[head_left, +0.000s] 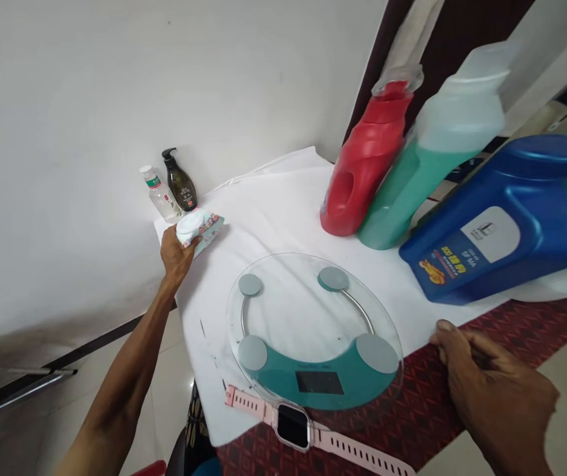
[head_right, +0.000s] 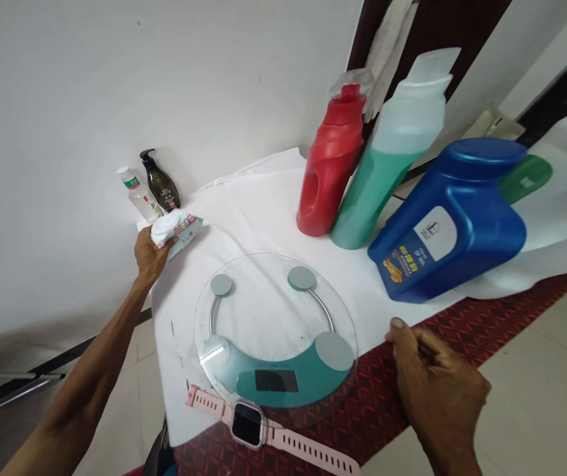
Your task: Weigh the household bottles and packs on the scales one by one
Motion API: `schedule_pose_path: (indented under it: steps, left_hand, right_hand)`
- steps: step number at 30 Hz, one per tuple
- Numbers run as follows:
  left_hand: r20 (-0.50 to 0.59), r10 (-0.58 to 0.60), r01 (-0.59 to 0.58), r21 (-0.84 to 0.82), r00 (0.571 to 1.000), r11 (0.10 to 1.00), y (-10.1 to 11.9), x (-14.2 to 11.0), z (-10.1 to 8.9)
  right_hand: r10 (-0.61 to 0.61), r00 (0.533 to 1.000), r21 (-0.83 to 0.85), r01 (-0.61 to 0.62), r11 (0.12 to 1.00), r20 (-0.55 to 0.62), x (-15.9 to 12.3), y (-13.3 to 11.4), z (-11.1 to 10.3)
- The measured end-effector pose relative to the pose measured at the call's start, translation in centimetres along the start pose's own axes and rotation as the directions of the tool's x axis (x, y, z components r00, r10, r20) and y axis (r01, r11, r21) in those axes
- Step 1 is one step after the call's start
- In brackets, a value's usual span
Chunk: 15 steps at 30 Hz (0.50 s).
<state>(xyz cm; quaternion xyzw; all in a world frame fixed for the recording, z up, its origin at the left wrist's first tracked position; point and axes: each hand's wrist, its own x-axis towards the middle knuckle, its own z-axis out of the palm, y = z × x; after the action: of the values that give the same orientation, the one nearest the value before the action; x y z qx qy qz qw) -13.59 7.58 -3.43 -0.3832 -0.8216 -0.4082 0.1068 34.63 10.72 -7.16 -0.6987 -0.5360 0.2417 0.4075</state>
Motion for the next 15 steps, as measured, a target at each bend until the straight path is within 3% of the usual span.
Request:
schedule_pose_path:
  steps: [3,10,14,15]
  left_hand:
    - [0.029,-0.026,0.023,0.105,0.999,0.994,-0.2,2.1,2.2]
    - [-0.02,-0.057,0.061,0.283,0.998,0.957,1.8,6.4,7.1]
    - [-0.064,-0.048,0.062,0.238,0.997,0.969,1.7,7.8,8.7]
    - [-0.068,-0.002,0.016,0.196,0.998,0.981,1.6,8.1,9.0]
  right_hand:
    - [-0.005,1.0,-0.02,0.005,1.0,0.0,0.1,-0.1,0.0]
    - [-0.067,0.998,-0.015,0.067,0.998,0.003,0.5,0.2,-0.1]
    - [-0.14,0.99,0.038,0.139,0.99,0.02,0.4,0.4,-0.2]
    - [-0.149,0.989,0.054,0.147,0.988,0.021,0.4,0.5,-0.1]
